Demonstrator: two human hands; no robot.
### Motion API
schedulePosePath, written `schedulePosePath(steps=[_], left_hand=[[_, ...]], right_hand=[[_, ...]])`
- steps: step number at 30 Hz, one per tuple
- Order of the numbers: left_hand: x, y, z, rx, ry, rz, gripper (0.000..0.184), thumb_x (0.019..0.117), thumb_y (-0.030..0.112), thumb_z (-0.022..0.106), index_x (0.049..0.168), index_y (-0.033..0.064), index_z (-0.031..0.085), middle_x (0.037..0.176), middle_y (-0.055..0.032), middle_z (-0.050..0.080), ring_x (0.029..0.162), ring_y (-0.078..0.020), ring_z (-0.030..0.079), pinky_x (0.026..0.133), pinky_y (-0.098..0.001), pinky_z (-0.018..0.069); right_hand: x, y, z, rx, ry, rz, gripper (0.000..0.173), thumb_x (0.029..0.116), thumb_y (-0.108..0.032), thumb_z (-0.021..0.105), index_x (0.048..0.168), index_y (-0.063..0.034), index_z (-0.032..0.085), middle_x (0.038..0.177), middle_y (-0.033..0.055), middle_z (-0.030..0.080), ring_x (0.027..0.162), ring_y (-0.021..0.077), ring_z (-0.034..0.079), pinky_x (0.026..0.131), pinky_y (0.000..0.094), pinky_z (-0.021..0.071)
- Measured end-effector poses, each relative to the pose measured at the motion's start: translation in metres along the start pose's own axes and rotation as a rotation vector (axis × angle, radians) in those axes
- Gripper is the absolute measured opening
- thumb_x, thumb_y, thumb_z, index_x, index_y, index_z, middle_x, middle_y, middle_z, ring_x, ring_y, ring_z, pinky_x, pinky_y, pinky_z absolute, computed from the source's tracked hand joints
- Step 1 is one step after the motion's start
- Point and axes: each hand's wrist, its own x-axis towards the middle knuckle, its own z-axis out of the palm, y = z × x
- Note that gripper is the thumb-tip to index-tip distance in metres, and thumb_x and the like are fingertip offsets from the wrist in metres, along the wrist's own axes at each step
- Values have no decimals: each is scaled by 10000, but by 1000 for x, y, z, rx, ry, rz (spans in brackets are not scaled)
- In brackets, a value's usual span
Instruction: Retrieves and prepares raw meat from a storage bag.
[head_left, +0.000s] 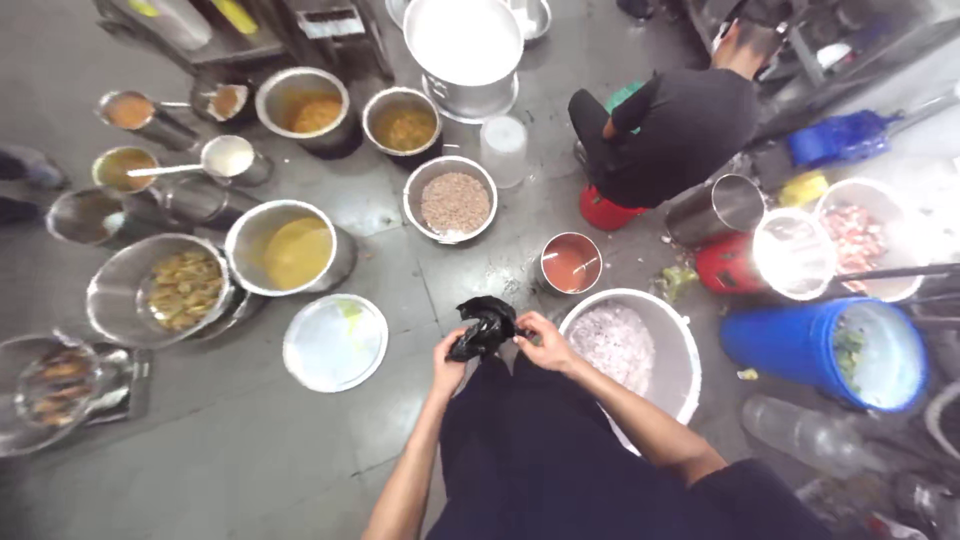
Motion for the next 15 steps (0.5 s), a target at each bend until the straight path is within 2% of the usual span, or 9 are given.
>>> schedulePosePath(steps=[3,5,7,10,12,15], left_hand=[[65,-2,1,13,-36,-19,234,914,-49,532,1111,-95,650,1022,-22,731,958,-11,679,930,-254,573],[116,-1,5,24,-101,-54,232,923,-34,532,1118,-86,646,1014,-27,726,946,-26,681,919,-261,576],[165,1,18,41,-131,-82,220,936,-23,524,1108,-73,650,999,-23,724,938,-26,680,913,-253,576],[238,12,47,132,-92,-156,242,966,1,506,1147,-78,644,1028,-71,713,951,-45,671,906,-259,566],[288,18,65,187,-58,-140,266,968,11,513,1182,-86,637,1069,-107,702,973,-61,661,911,-260,553],[355,31,91,219,101,-129,259,957,64,615,1173,-77,642,1053,-122,700,961,-93,663,896,-276,557]], right_hand=[[23,7,-23,40,179,102,276,928,-143,655,1097,73,685,1200,195,658,957,178,677,786,299,586],[45,11,-42,100,301,157,270,934,-142,649,1100,69,678,1197,182,656,985,169,670,799,300,582],[67,20,-60,163,429,194,254,935,-147,647,1083,58,679,1148,158,678,957,143,676,802,298,587],[109,34,-91,225,567,281,229,967,-166,636,1055,36,694,1017,111,700,871,117,675,798,300,586],[142,43,-116,236,614,298,212,969,-171,641,1039,21,697,972,96,705,840,112,678,781,303,591],[192,50,-161,210,660,313,198,971,-187,654,1004,3,701,893,79,703,782,109,669,743,316,587]])
